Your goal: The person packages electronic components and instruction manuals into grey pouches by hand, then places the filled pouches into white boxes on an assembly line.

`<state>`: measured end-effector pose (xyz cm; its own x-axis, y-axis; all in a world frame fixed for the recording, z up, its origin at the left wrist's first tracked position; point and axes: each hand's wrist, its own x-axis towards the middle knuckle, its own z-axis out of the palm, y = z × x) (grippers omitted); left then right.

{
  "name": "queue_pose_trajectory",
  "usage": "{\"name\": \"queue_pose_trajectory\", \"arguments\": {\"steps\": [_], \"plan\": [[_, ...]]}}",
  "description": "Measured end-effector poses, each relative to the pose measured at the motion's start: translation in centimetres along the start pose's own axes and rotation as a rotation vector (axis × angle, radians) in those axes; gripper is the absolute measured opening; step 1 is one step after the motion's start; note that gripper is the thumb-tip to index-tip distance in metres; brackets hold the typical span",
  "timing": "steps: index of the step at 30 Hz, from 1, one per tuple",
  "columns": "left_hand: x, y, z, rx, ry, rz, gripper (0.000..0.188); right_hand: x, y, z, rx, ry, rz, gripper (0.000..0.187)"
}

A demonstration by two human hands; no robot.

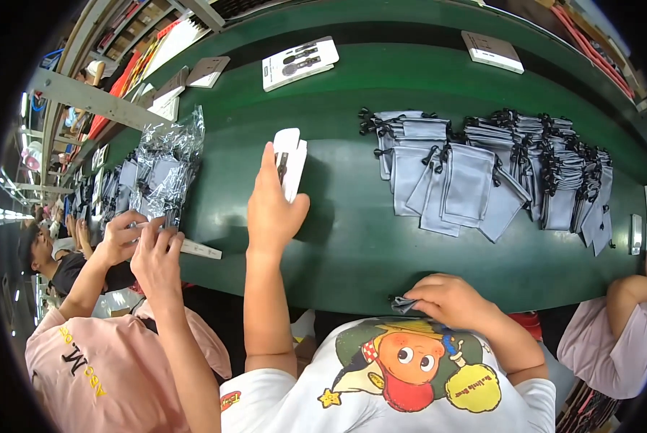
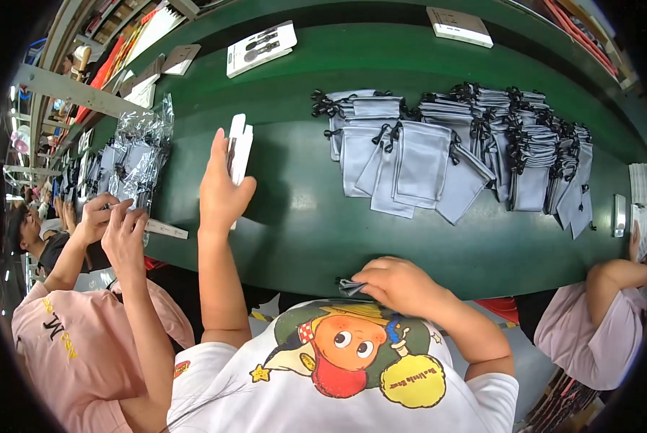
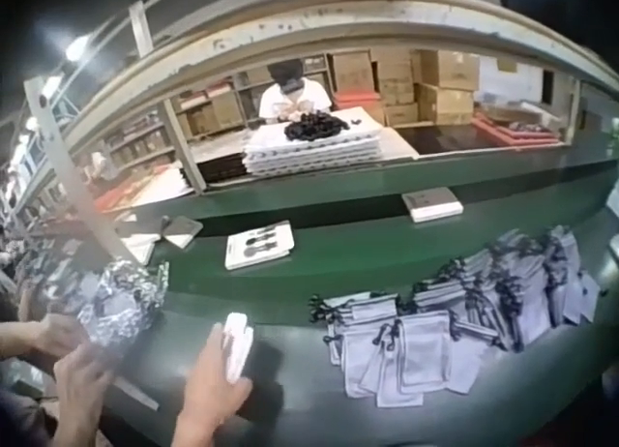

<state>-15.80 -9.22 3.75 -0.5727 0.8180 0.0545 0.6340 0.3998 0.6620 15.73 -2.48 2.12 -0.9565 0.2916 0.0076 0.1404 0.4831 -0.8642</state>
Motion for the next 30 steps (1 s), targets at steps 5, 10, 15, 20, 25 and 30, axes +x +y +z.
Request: {"name": "queue_pose_trajectory", "arguments": {"steps": [5,10,15,20,25,30], "plan": [[-0.6,0.1,4.1,0.634,0.039,0.015,0.078,2.3,-0.5,-0.6,-0.026,0.018,-0.067,0.021],[9.8,2.1,3.7,0.480,0.076,0.148,0.090,1.7,0.1,-0.9,-0.025,0.070,-0.013,0.019],[25.7,-2.4,2.2,0.579,0.007,0.268,0.090,0.8,0.3,-0.9,0.059,0.078,0.073,0.022],[30.6,-3.2,3.8,0.585,-0.196,0.354,0.076,1.2,0.3,-2.7,0.086,0.198,0.213,0.021],[28.7,-0.6,2.8,0.082,-0.060,0.291,0.061,2.0,0.2,-3.8,0.096,0.136,0.243,0.021],[20.3,3.6,0.9,-0.469,0.087,0.248,0.049,2.4,-0.4,-4.2,0.106,0.094,0.150,0.023]]}}
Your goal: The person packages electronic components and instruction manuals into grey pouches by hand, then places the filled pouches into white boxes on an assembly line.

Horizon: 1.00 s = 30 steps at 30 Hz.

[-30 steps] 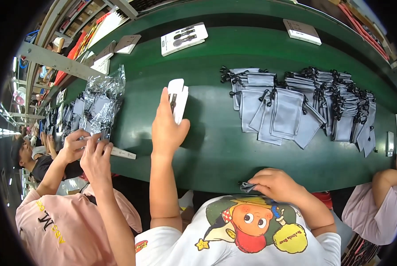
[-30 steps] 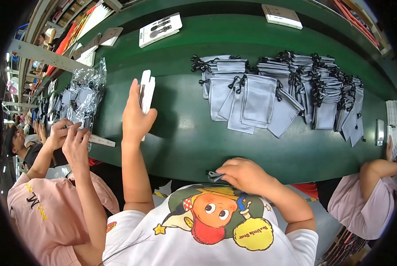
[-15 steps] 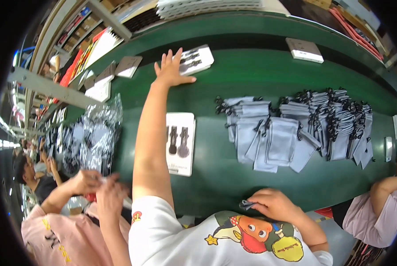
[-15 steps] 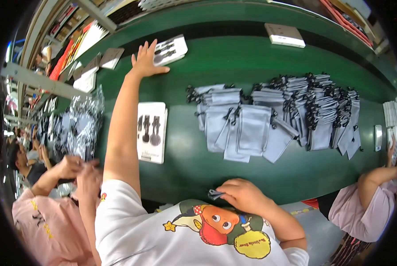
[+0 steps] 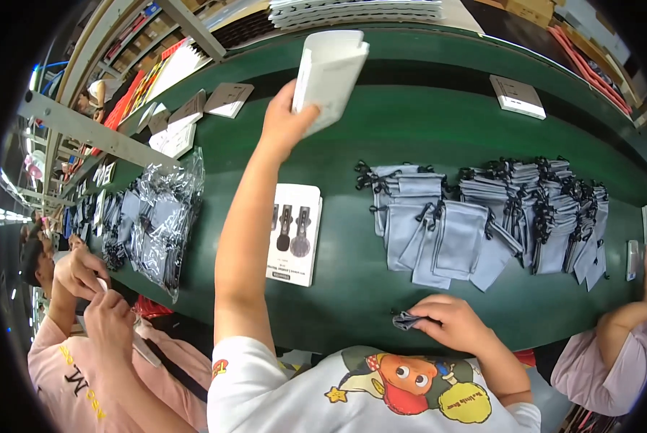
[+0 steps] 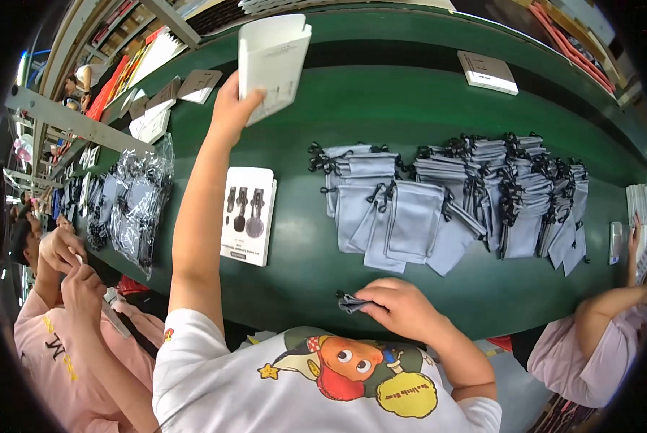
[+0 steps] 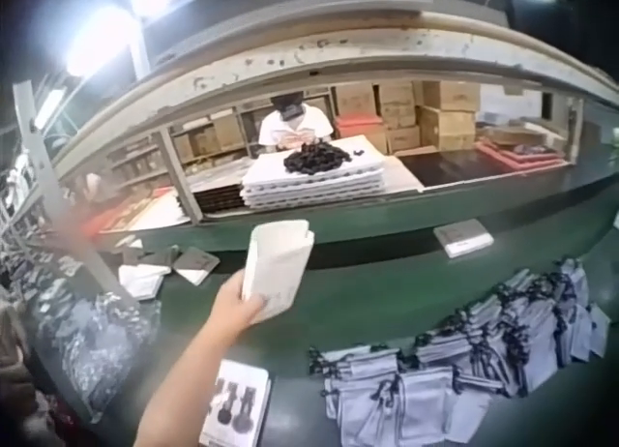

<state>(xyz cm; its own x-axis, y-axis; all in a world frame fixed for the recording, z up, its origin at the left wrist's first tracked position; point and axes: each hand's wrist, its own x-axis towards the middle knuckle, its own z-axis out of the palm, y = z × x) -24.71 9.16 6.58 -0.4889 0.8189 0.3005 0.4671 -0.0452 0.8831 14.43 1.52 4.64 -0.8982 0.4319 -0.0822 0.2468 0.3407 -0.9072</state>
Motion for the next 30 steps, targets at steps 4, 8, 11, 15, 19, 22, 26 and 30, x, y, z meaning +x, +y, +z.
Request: {"name": "queue_pose_trajectory", "arguments": {"steps": [4,8,11,15,19,22,26,30], "plan": [[-11.6,5.6,2.6,-0.384,-0.115,-0.155,0.044,-0.5,-2.9,-2.3,-0.039,0.125,-0.202,0.018],[-21.6,6.7,5.1,-0.411,-0.154,-0.029,0.041,-2.7,-8.1,-2.7,-0.052,0.242,-0.342,0.013],[-25.5,6.9,6.7,-0.423,-0.283,0.020,0.034,-4.4,-9.8,-2.5,-0.123,0.321,-0.135,0.014],[-27.0,5.6,8.7,-0.460,-0.287,0.284,0.035,-5.7,-8.2,-2.3,-0.588,0.168,-0.351,0.017],[-28.0,5.3,9.2,-0.533,-0.327,0.272,0.035,-5.9,-8.6,-1.4,-0.663,0.078,-0.251,0.018],[-28.2,5.1,9.2,-0.556,-0.344,0.283,0.036,-5.7,-9.0,-1.0,-0.719,0.034,-0.220,0.018],[-28.0,4.9,8.8,-0.541,-0.354,0.323,0.038,-4.9,-9.5,-0.8,-0.808,-0.009,-0.235,0.019],[-28.1,5.3,8.1,-0.400,-0.307,0.181,0.041,-3.4,-9.6,-1.3,-0.788,-0.030,-0.259,0.020]]}}
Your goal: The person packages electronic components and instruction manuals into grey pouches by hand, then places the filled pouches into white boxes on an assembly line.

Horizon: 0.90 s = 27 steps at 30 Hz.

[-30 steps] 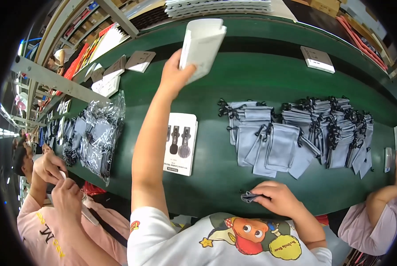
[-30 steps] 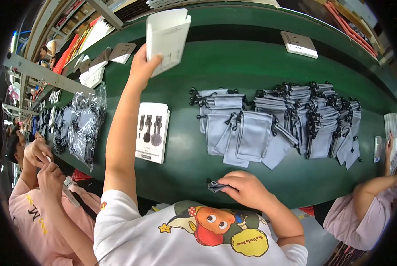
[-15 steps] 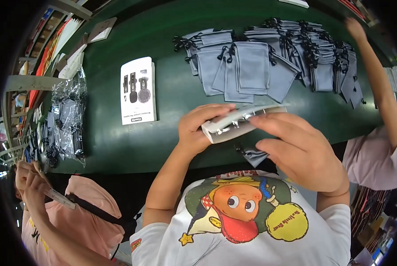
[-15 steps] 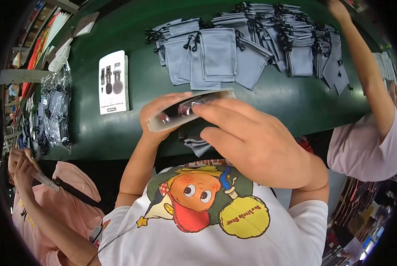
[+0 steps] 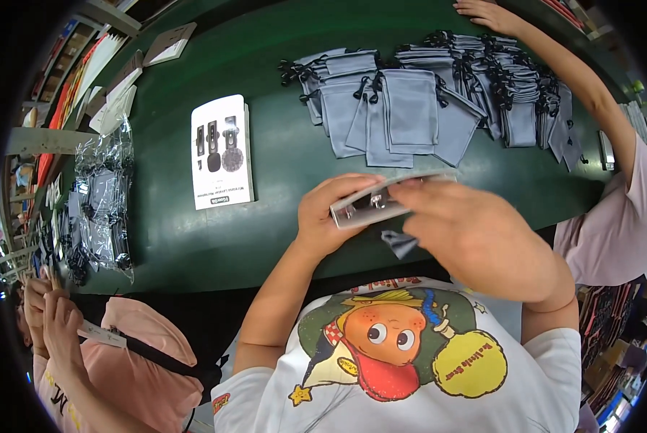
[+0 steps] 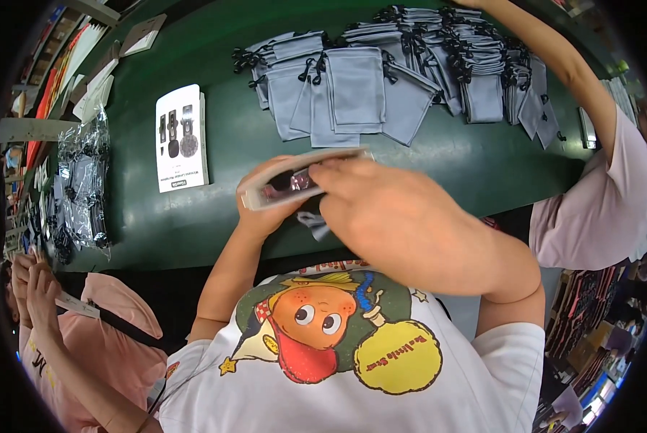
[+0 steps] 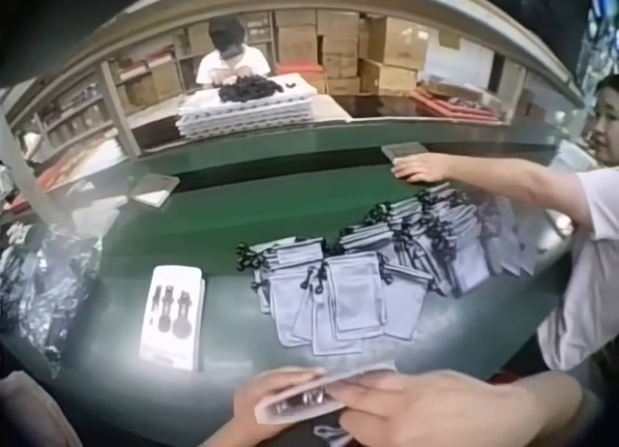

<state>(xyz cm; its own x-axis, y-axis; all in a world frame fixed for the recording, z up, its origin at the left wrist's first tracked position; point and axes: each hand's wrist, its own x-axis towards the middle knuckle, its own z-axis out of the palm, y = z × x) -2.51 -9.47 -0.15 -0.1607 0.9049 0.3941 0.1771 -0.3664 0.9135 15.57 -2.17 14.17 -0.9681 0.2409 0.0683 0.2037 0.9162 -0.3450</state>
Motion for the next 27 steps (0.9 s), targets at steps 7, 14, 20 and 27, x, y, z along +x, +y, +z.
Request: {"name": "queue_pose_trajectory", "arguments": {"steps": [7,14,20,27], "plan": [[-0.5,0.2,-0.1,-0.183,0.123,-0.205,0.041,3.1,1.0,0.4,0.822,0.598,0.163,0.025],[-0.5,-0.4,0.1,-0.135,0.130,-0.206,0.039,4.4,3.5,3.3,0.660,0.597,-0.061,0.032],[-0.4,0.2,-0.1,-0.041,0.100,-0.198,0.039,3.1,3.3,1.6,0.195,0.356,0.000,0.035],[-0.1,1.6,-0.1,0.134,0.039,-0.162,0.040,3.7,1.9,0.1,0.138,0.221,0.073,0.037]]}}
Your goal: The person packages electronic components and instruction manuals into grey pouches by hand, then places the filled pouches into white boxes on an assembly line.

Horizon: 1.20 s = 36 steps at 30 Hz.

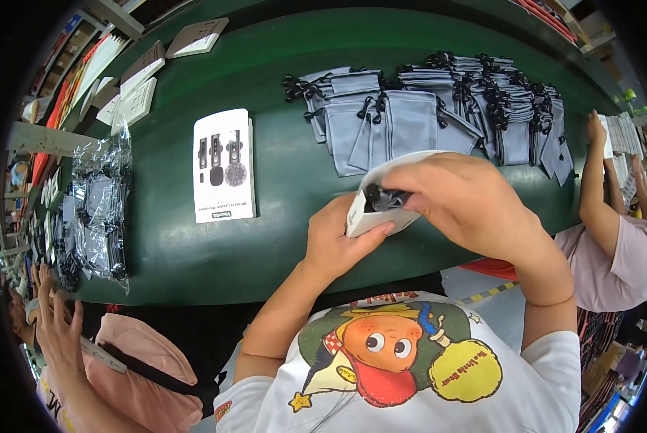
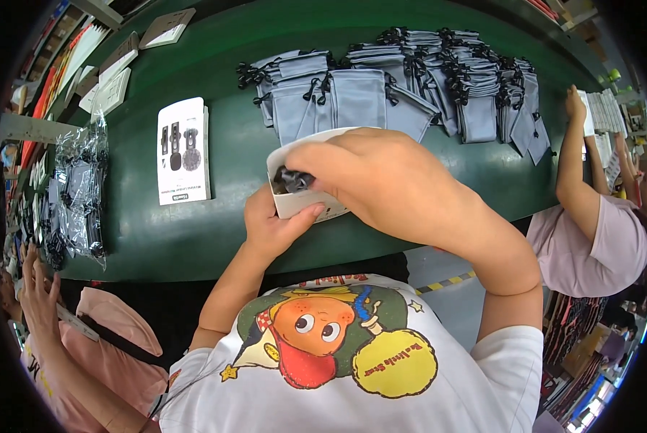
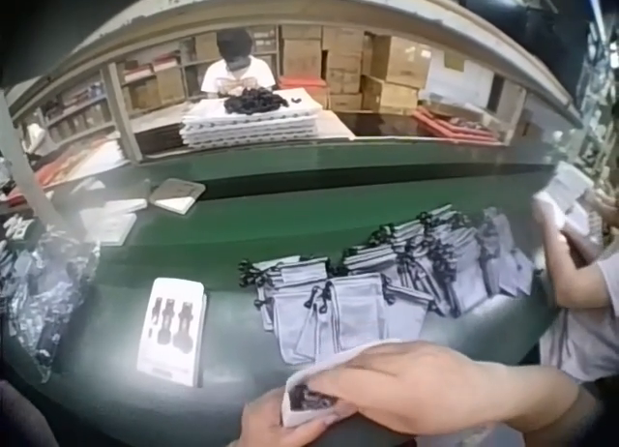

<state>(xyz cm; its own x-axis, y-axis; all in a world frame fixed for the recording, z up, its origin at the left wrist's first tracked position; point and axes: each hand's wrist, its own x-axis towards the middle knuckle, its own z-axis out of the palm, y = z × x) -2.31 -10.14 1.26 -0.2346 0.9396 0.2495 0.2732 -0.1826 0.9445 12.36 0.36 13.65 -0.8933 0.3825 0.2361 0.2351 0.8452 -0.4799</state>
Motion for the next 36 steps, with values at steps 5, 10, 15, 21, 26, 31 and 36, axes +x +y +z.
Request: {"name": "queue_pose_trajectory", "arguments": {"steps": [5,10,15,21,26,31,36], "plan": [[0.0,0.0,-0.1,0.103,-0.012,0.135,0.040,-0.4,0.7,-0.4,0.080,-0.076,-0.043,0.036],[-0.1,-0.1,-0.1,0.060,-0.013,0.113,0.039,-0.1,1.2,-0.3,0.168,-0.130,-0.041,0.030],[-0.7,0.1,0.0,0.074,0.029,0.109,0.039,-1.1,0.2,0.8,0.108,0.143,0.007,0.025],[-1.2,0.4,0.4,0.026,0.006,0.190,0.037,-2.5,-0.5,1.2,0.166,0.116,0.007,0.025],[-1.4,0.9,0.2,0.008,-0.042,0.211,0.036,-3.6,-1.5,2.0,0.122,0.130,-0.026,0.027],[-4.6,0.3,1.7,-0.286,-0.008,0.061,0.043,-5.0,-1.5,4.7,0.057,0.089,0.010,0.030],[-6.0,-1.0,1.7,-0.366,-0.082,-0.049,0.054,-6.5,-1.1,6.8,-0.033,0.071,0.078,0.033]]}}
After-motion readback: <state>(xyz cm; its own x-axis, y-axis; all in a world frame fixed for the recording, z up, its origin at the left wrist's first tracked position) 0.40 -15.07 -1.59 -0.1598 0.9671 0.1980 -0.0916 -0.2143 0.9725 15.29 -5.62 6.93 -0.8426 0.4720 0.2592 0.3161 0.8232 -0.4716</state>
